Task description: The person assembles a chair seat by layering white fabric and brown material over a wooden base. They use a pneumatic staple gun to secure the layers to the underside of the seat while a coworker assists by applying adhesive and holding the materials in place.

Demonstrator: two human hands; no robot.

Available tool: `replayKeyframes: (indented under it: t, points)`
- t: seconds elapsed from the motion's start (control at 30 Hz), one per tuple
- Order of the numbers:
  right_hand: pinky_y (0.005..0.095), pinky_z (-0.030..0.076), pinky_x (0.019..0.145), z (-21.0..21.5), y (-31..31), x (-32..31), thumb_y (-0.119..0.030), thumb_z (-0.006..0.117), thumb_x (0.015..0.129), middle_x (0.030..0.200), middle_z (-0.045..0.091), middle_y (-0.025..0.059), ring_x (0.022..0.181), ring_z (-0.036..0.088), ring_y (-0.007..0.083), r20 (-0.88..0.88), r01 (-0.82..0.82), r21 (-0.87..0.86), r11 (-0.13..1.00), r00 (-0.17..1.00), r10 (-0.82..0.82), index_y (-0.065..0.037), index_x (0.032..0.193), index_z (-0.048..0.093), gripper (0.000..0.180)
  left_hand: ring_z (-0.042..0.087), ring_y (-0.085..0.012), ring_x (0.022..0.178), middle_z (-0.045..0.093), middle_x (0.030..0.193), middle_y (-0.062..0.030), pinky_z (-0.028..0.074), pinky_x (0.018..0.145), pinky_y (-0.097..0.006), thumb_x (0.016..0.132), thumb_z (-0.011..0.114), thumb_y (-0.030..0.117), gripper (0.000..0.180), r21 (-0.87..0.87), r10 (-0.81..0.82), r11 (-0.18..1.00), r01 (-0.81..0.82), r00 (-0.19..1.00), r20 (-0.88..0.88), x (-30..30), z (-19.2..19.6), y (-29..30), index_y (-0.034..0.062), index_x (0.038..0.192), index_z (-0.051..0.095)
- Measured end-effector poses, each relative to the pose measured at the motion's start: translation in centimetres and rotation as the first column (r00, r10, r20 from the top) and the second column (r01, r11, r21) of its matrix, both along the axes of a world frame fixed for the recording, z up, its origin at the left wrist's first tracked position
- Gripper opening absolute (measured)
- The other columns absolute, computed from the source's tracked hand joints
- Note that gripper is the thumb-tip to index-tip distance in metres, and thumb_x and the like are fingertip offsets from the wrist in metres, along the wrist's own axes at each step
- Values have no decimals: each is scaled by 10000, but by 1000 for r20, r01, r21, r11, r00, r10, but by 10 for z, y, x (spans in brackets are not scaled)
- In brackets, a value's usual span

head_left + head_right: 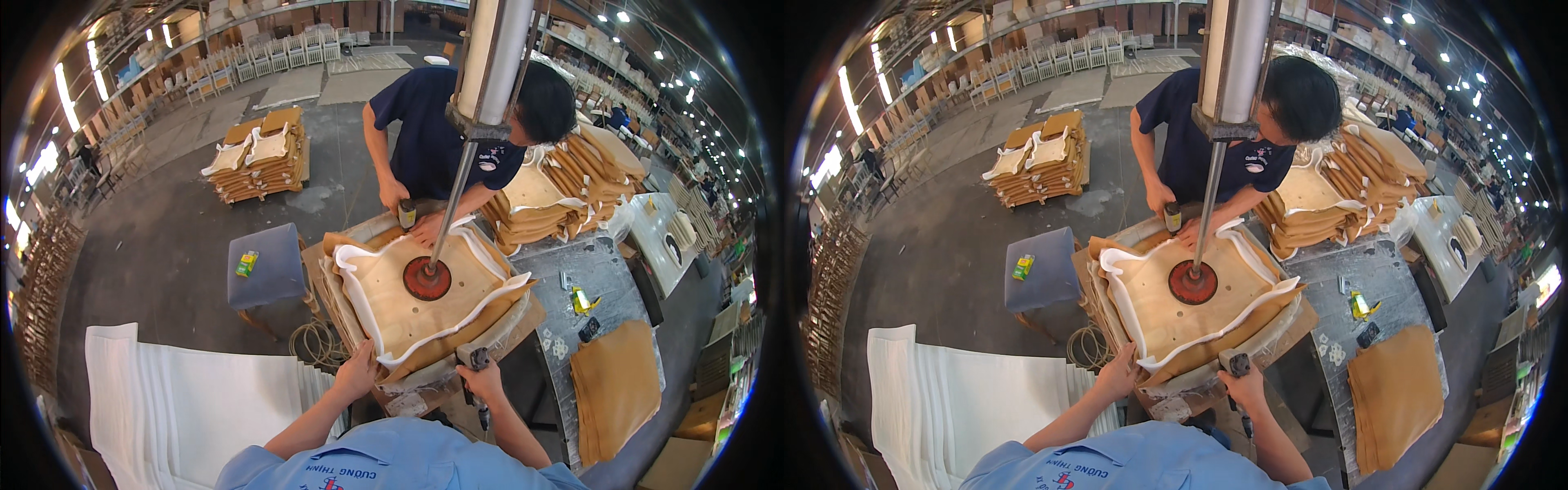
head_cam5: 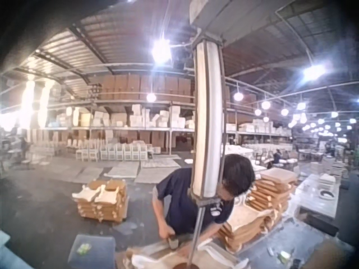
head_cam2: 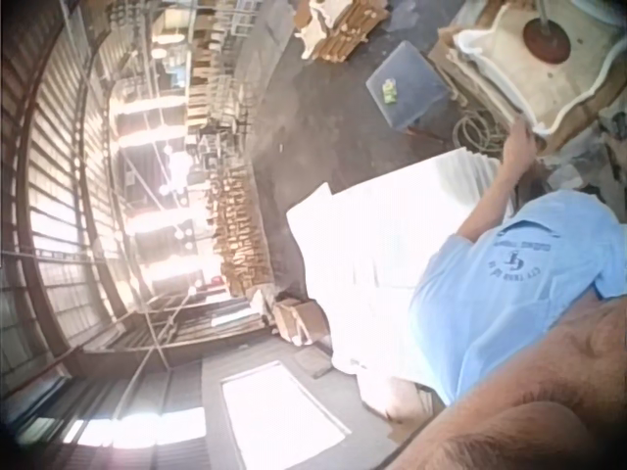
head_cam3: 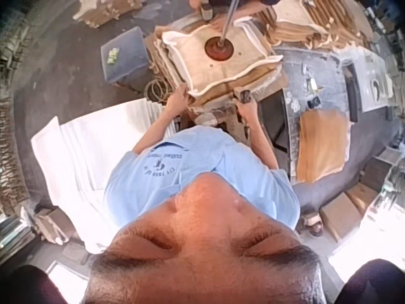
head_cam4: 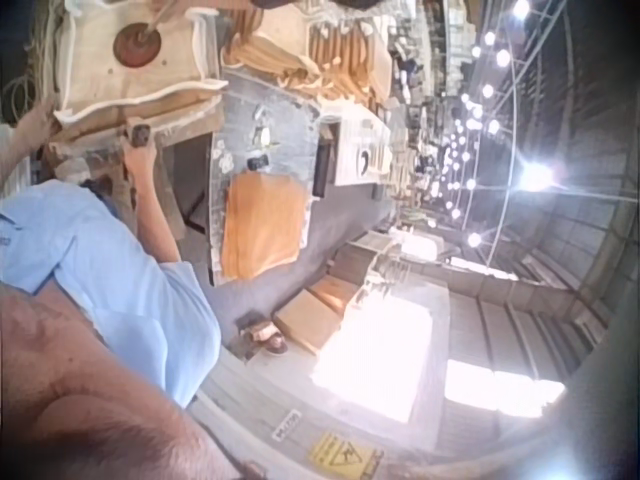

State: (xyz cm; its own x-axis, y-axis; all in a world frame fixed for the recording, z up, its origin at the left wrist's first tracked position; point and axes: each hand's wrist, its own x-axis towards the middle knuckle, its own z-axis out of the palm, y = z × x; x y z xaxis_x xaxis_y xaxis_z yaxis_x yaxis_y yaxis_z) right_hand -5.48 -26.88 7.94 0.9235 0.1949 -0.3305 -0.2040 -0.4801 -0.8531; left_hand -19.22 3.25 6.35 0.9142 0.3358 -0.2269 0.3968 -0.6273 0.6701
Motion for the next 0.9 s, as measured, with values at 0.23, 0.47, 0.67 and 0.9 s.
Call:
replayKeyframes:
  t: [0.23, 0.47, 0.67, 0.9]
  points:
    - [368, 584, 580, -5, -7, 6, -150, 906, 881, 855, 786, 111, 599, 718, 178, -29, -14, -17, 1000, 1000, 13, 19, 1111, 716, 343, 593, -437, 1426, 454, 1706, -236, 516, 1159, -500, 1033, 633, 290, 742, -19, -19, 1000, 18, 998, -60, -3, 4, -3, 62, 1682, 355]
    - [366, 584, 575, -9, -11, 10, -182, 917, 873, 828, 785, 104, 574, 711, 182, -2, -42, -37, 998, 999, 42, 11, 1066, 705, 346, 604, -437, 1415, 439, 1719, -226, 516, 1159, -500, 1043, 639, 325, 737, -66, -19, 998, 14, 996, -86, -3, 9, -4, 86, 1684, 366]
    - [363, 588, 585, 1, -7, 11, -193, 911, 878, 831, 789, 102, 581, 714, 173, -67, -43, -52, 998, 997, 40, 19, 1076, 716, 350, 569, -420, 1462, 415, 1736, -220, 494, 1197, -482, 1075, 607, 329, 701, -59, -5, 998, 1, 997, -79, -11, 5, -5, 72, 1685, 374]
    - [365, 591, 590, -5, -14, 18, -196, 908, 880, 829, 787, 105, 599, 728, 175, -62, -71, -75, 995, 996, 67, 18, 1100, 745, 347, 532, -408, 1501, 388, 1753, -216, 473, 1223, -470, 1078, 598, 303, 700, -54, -24, 998, 21, 998, -53, -9, 5, -11, 58, 1690, 364]
